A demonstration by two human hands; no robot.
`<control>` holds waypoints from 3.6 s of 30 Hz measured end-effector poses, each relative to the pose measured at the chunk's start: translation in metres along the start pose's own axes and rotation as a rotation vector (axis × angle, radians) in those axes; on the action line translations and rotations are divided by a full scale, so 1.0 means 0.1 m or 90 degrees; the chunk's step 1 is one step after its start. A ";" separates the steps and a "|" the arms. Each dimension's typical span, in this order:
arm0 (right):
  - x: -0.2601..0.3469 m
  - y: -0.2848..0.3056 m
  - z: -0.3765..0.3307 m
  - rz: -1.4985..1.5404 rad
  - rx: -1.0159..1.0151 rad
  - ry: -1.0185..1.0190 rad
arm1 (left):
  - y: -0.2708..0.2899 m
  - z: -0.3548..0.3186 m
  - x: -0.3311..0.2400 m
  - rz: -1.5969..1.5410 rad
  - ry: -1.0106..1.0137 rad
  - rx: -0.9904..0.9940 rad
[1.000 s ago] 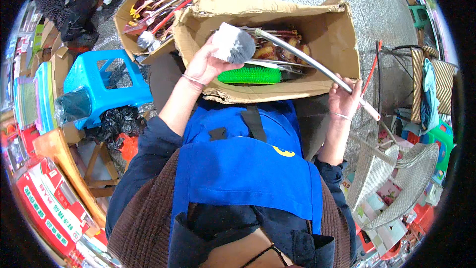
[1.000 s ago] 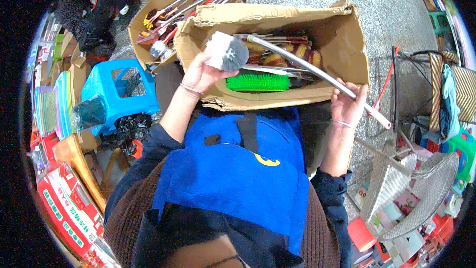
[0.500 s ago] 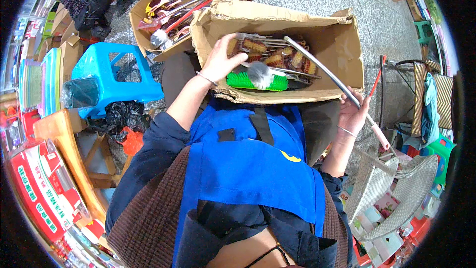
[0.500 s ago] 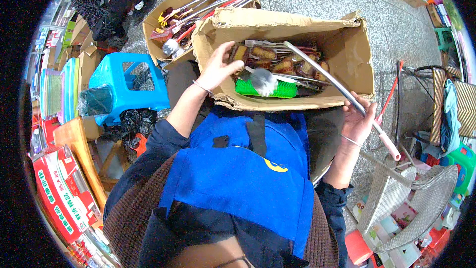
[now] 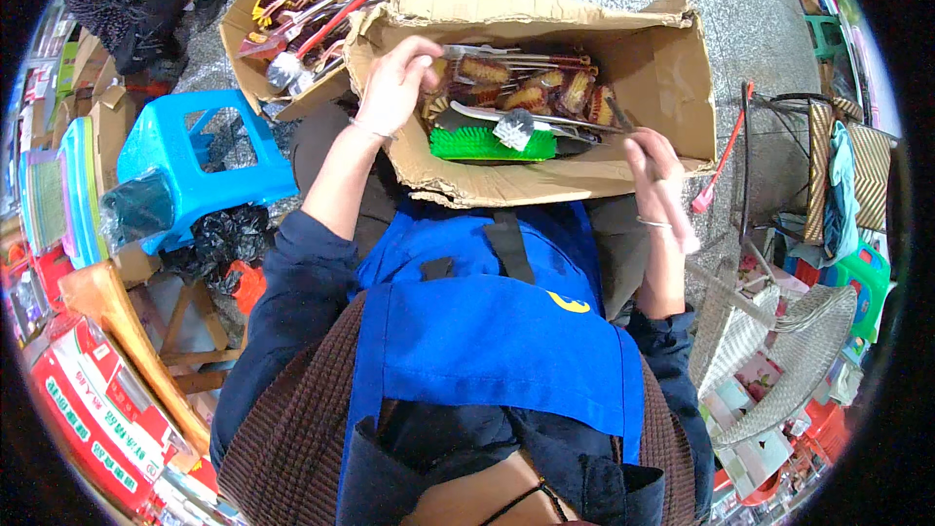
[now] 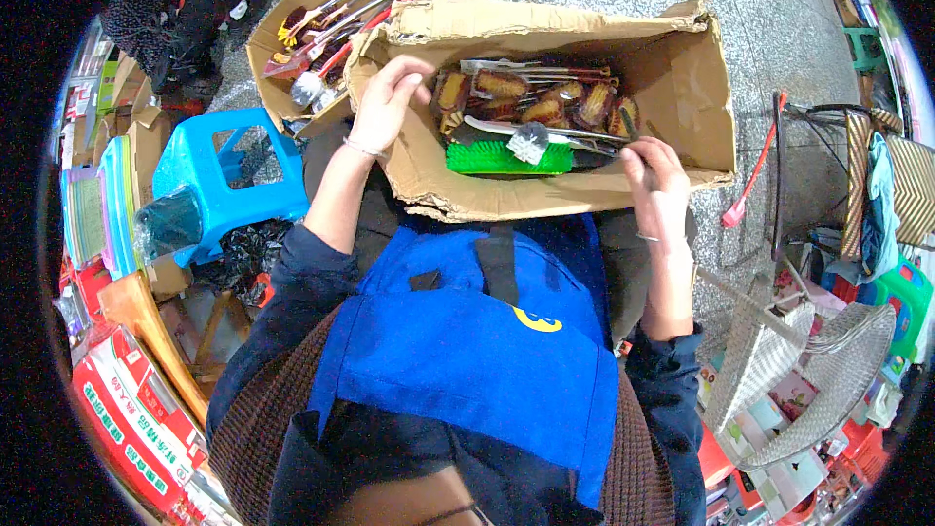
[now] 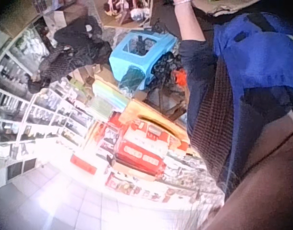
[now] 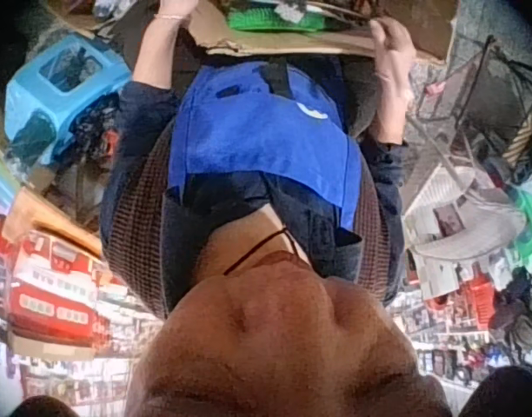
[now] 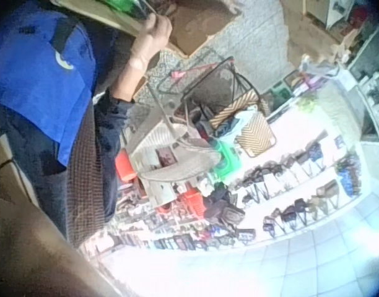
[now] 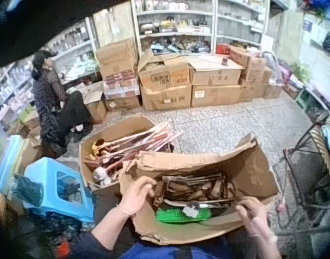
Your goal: The person sits on the floor and repeatedly picks up broom heads and metal rods from a cardboard box, inserts the rods into the broom heads, and places the assembled brooms into a second box. The process is repeated for multiple brooms.
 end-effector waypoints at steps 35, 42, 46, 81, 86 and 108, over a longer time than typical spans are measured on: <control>-0.92 -3.12 1.86 -0.535 0.346 0.125 | 0.18 0.95 0.56 -0.209 0.061 0.089; -1.28 -3.54 2.24 -0.629 0.479 -0.026 | 0.24 0.93 0.51 -0.163 0.080 0.138; -1.51 -3.50 2.23 -0.672 0.525 -0.059 | 0.26 0.99 0.43 -0.078 0.096 0.138; -0.91 -3.11 2.02 -0.560 0.906 -0.077 | 0.28 1.11 0.36 -0.300 0.239 0.084; -0.80 -2.82 1.60 -0.583 0.883 -0.046 | 0.30 1.06 0.40 -0.263 0.254 0.112; -0.80 -1.36 0.88 -0.588 0.522 0.227 | 0.21 1.05 0.67 -0.152 0.101 0.149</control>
Point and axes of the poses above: each hand's wrist, its own z-axis towards the middle knuckle, its own y-axis out of the back of the hand, x = y × z, the point moved 1 cm from there along z, towards the middle knuckle, and after that the axes turned 9 degrees about -y, right-handed, at the moved point
